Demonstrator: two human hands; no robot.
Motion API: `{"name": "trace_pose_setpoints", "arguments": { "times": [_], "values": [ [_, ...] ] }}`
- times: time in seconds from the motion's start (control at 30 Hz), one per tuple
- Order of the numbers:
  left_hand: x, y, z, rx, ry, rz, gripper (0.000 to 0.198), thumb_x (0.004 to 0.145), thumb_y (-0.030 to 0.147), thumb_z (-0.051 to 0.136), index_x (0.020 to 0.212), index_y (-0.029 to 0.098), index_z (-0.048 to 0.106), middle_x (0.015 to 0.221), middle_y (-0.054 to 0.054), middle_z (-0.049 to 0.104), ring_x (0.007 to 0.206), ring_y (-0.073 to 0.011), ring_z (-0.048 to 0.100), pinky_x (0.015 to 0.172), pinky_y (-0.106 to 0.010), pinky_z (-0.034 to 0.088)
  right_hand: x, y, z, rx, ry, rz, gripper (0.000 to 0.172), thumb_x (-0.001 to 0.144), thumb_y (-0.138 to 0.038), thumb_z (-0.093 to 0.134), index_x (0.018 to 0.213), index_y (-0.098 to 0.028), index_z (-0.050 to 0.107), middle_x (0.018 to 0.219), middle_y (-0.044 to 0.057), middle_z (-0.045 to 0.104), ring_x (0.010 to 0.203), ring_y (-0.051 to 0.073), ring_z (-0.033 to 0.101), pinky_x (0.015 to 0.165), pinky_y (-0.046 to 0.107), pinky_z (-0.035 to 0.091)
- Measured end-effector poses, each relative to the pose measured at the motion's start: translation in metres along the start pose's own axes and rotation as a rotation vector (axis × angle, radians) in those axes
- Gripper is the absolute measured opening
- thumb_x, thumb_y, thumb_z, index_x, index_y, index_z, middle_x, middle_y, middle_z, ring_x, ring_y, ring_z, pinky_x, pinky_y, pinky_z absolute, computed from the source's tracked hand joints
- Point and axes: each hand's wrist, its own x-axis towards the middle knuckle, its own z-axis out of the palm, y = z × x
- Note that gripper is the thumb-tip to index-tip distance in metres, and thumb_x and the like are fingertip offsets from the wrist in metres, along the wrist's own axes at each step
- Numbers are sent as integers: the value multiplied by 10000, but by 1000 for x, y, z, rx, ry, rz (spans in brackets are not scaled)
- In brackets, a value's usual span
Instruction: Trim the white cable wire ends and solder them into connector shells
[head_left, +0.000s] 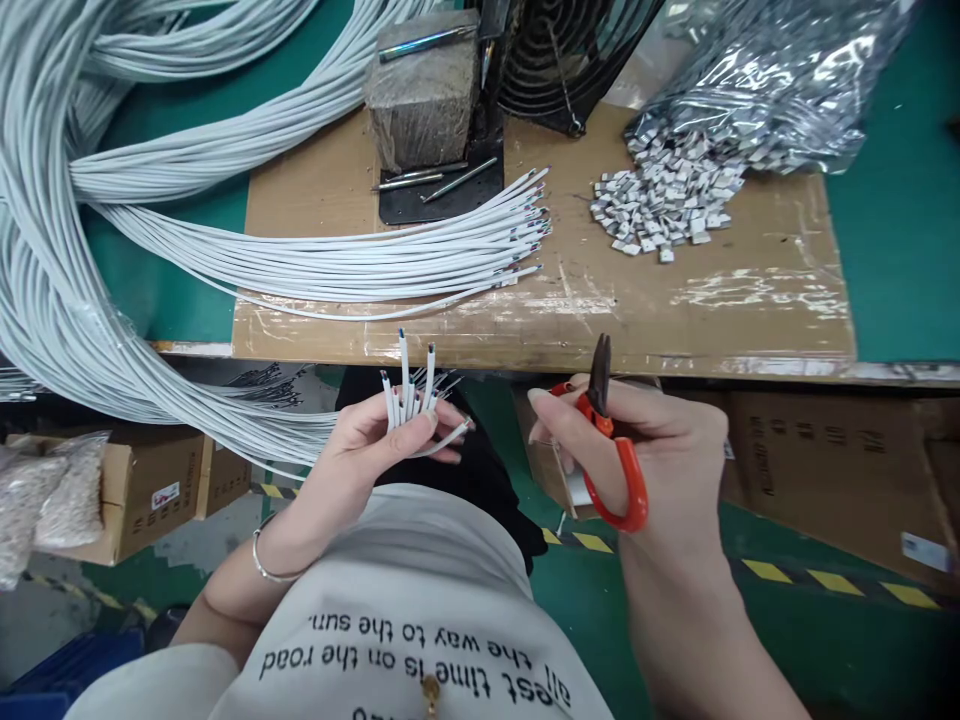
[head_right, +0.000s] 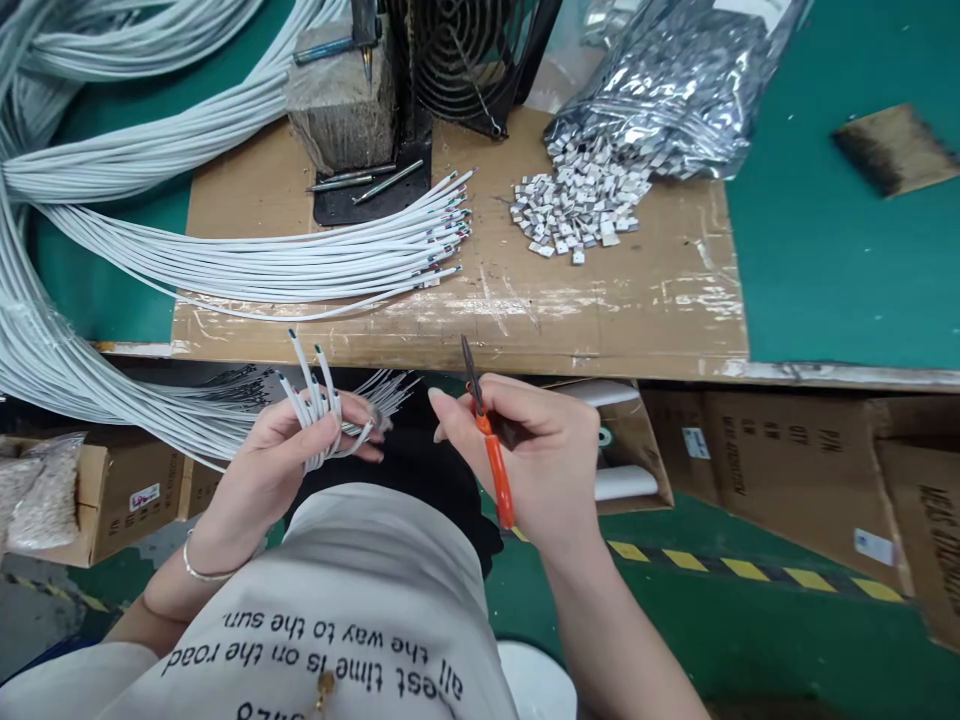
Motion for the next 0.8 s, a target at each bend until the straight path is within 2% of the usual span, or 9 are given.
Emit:
{"name": "trace_pose_setpoints", "arguments": {
  "times": [0.07, 0.13, 0.2, 0.27, 0.3, 0.37, 0.5, 0.63, 0.8],
  "values": [
    [1, 0, 0, 62, 49, 44, 171, 979, 365, 781, 952, 223, 872, 1169, -73, 797, 1130, -240, 722, 1010, -329, 577, 0, -2, 0, -4, 9, -1, 332, 919, -328, 813, 614, -248, 709, 546, -10, 569, 473, 135, 434, 462, 327, 314],
    [1, 0, 0, 104, 82, 71, 174, 977, 360, 785, 928, 220, 877, 1114, -75, 804, 1105, -233, 720, 1011, -316, 553, 0, -3, 0, -16, 21, 2, 298, 922, -295, 801, 635, -262, 727, 573, 2, 601, 489, 151, 452, 472, 340, 327],
    [1, 0, 0, 78, 74, 46, 195, 978, 381, 784, 943, 212, 874, 892, -53, 770, 810, -172, 697, 822, -292, 563, -1, -1, 0, -21, 19, -14, 269, 914, -278, 805, 653, -277, 743, 601, 8, 631, 518, 169, 491, 484, 346, 343],
    [0, 0, 1, 31, 53, -10, 222, 964, 411, 797, 973, 198, 861, 713, -1, 651, 551, -91, 506, 583, -249, 459, -1, 2, 0, -25, 1, -42, 213, 904, -263, 815, 697, -292, 774, 632, 7, 653, 553, 177, 523, 496, 342, 359],
    [0, 0, 2, 15, 54, -43, 235, 949, 421, 812, 979, 191, 849, 680, 18, 601, 510, -70, 422, 517, -234, 385, -1, 3, 1, -25, -8, -54, 182, 899, -253, 820, 726, -297, 789, 646, 4, 657, 562, 172, 525, 499, 336, 360],
    [0, 1, 4, -4, 73, -79, 250, 899, 419, 862, 942, 178, 810, 680, 26, 583, 523, -64, 392, 480, -214, 309, 0, 6, 3, -12, -38, -83, 134, 891, -231, 825, 776, -299, 813, 655, -6, 647, 558, 151, 500, 492, 320, 351],
    [-1, 2, 7, 5, 70, -63, 266, 872, 360, 893, 823, 169, 714, 646, 28, 619, 564, -71, 473, 529, -193, 369, 0, 6, 12, 31, -131, -101, 69, 851, -204, 849, 869, -271, 854, 650, -22, 589, 550, 118, 465, 490, 294, 351],
    [-2, 0, 8, 54, 25, -57, 224, 878, 315, 882, 833, 167, 720, 619, 29, 635, 547, -80, 514, 538, -203, 410, -1, 3, 19, 74, -193, -64, 90, 804, -224, 899, 883, -248, 862, 626, -39, 528, 551, 106, 447, 493, 280, 351],
    [-3, 1, 8, 101, 54, -89, 253, 832, 327, 908, 820, 166, 713, 624, 25, 632, 545, -96, 525, 540, -226, 420, -2, 7, 20, 104, -217, -71, 18, 848, -245, 879, 848, -249, 861, 647, -11, 598, 578, 123, 487, 513, 287, 385]
  ]
}}
